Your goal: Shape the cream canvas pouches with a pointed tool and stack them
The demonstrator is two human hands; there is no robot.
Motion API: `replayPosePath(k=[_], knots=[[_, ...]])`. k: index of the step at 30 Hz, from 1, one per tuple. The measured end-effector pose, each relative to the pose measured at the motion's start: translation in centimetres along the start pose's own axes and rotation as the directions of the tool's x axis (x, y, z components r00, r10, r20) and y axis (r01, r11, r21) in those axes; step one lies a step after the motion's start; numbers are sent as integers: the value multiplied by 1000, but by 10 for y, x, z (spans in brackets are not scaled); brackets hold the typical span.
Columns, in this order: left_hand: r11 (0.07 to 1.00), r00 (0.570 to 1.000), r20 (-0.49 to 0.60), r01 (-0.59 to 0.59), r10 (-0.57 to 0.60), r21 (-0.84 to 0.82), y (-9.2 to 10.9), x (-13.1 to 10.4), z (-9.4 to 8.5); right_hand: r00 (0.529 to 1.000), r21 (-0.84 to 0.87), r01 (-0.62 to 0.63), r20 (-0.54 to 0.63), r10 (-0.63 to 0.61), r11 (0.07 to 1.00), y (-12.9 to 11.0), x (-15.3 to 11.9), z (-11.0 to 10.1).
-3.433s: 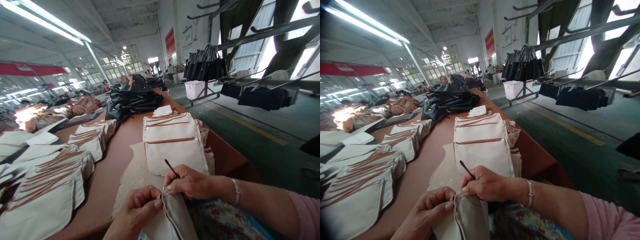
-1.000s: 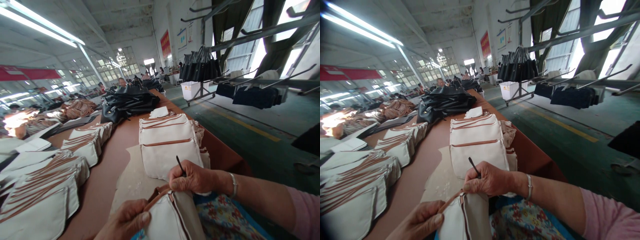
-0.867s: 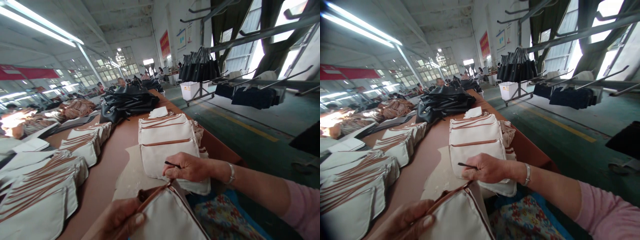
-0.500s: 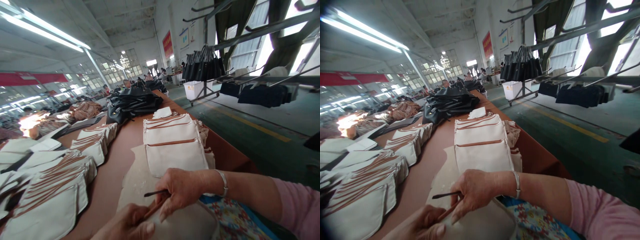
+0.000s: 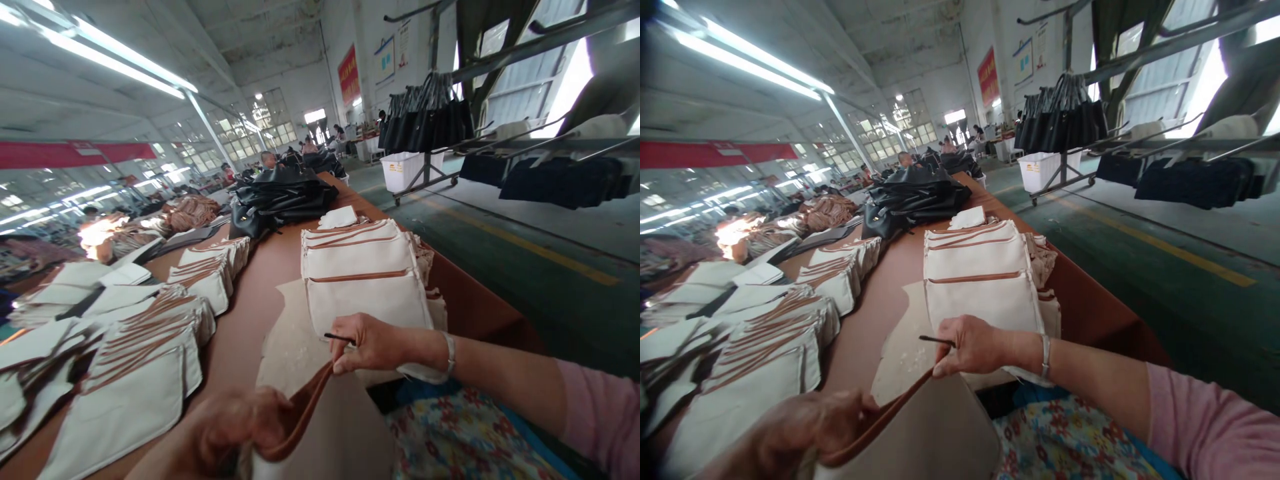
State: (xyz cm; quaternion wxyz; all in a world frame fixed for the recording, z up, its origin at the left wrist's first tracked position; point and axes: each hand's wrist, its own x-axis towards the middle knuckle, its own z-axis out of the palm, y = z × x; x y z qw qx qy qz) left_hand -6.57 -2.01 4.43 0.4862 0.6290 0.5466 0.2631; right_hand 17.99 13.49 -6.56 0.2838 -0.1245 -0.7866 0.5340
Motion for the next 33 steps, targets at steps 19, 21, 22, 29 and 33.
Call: replayPosePath(k=[19, 21, 22, 29, 33], knots=[[967, 996, -19, 84, -92, -242, -29, 87, 88, 956, 253, -285, 0, 294, 925, -17, -38, -7], [953, 990, 46, 140, -133, -269, -34, 88, 86, 947, 294, -308, 4, 321, 905, -17, -41, -9], [944, 987, 65, 162, -150, -286, -34, 88, 85, 945, 315, -313, 6, 327, 896, -16, -41, -10], [930, 982, 10, 182, -189, -320, -29, 95, 90, 936, 347, -338, 25, 351, 875, -14, -43, -14], [908, 978, -25, 185, -209, -375, -26, 94, 96, 934, 229, -353, 26, 356, 907, -23, -44, -19]])
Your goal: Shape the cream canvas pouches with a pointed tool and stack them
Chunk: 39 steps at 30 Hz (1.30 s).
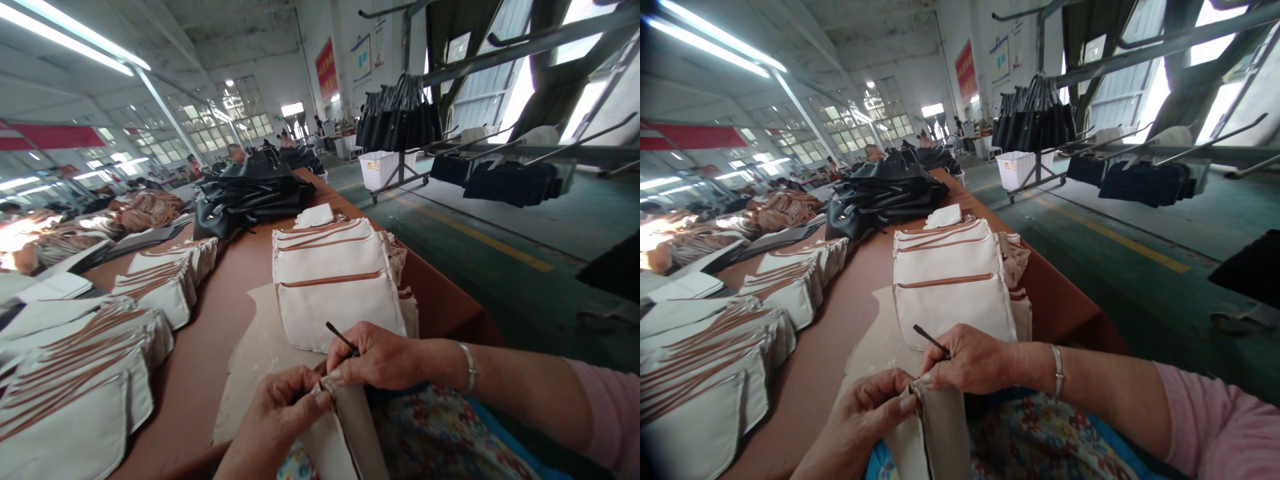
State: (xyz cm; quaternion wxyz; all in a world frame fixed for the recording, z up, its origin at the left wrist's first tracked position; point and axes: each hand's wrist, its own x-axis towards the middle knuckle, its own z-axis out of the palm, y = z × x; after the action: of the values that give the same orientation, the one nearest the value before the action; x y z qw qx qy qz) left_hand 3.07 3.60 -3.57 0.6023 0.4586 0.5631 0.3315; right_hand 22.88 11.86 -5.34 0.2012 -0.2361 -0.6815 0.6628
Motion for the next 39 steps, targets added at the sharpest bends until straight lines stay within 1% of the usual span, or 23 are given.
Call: replayPosePath(k=[3, 5, 6, 7, 9, 10, 11, 12, 13, 16, 18, 23, 26, 31, 33, 36, 38, 39], knots=[[994, 999, -33, 34, -38, -104, 1, -4, 7, 998, -149, 61, 1, -61, 987, -9, -2, -2], [986, 997, -47, 53, -61, -159, 2, -5, 10, 997, -192, 71, 12, -70, 979, -12, -1, -3], [987, 996, -53, 56, -65, -153, 3, -5, 12, 999, -178, 34, 13, -32, 983, -12, -1, -3], [991, 996, -60, 57, -65, -124, 4, -5, 12, 999, -143, -35, 12, 37, 989, -12, 0, -3], [998, 996, -71, 55, -58, -36, 4, -5, 12, 980, -50, -199, 15, 200, 979, -9, 1, -3], [998, 996, -75, 55, -55, 1, 5, -4, 12, 966, -13, -259, 18, 260, 966, -7, 1, -3], [998, 995, -77, 58, -56, 25, 5, -4, 11, 957, 12, -289, 20, 288, 957, -6, 1, -3], [997, 995, -81, 66, -63, 37, 5, -4, 11, 959, 26, -282, 21, 282, 959, -6, 0, -2], [996, 994, -85, 73, -69, 42, 5, -4, 10, 969, 31, -248, 19, 247, 968, -6, 0, -2], [996, 994, -90, 68, -62, 65, 4, -3, 10, 994, 40, -107, 18, 106, 994, -8, -1, -2], [995, 994, -95, 56, -49, 81, 5, -1, 10, 999, 23, -45, 1, 45, 999, -9, -1, -2], [986, 998, -60, 4, 6, 166, 10, 0, 14, 999, -50, -42, 0, 42, 998, -4, 2, 4], [971, 998, -45, -27, 39, 237, 9, 1, 14, 999, -116, -44, -32, 41, 992, 0, 4, 7], [939, 994, -86, -31, 65, 343, 3, 5, 12, 993, -149, -36, -117, 19, 988, 6, 4, 11], [953, 995, -87, -27, 56, 301, 4, 6, 12, 989, -122, -5, -150, -13, 992, 10, 3, 13], [991, 999, -49, 3, 4, 131, 5, 3, 13, 981, -30, 83, -174, -87, 996, 15, 0, 16], [1000, 998, -47, 30, -30, 2, 4, 1, 12, 968, -8, 184, -173, -183, 983, 19, -2, 17], [998, 996, -79, 39, -42, -38, 2, 0, 12, 953, -29, 249, -172, -250, 968, 20, -3, 17]])
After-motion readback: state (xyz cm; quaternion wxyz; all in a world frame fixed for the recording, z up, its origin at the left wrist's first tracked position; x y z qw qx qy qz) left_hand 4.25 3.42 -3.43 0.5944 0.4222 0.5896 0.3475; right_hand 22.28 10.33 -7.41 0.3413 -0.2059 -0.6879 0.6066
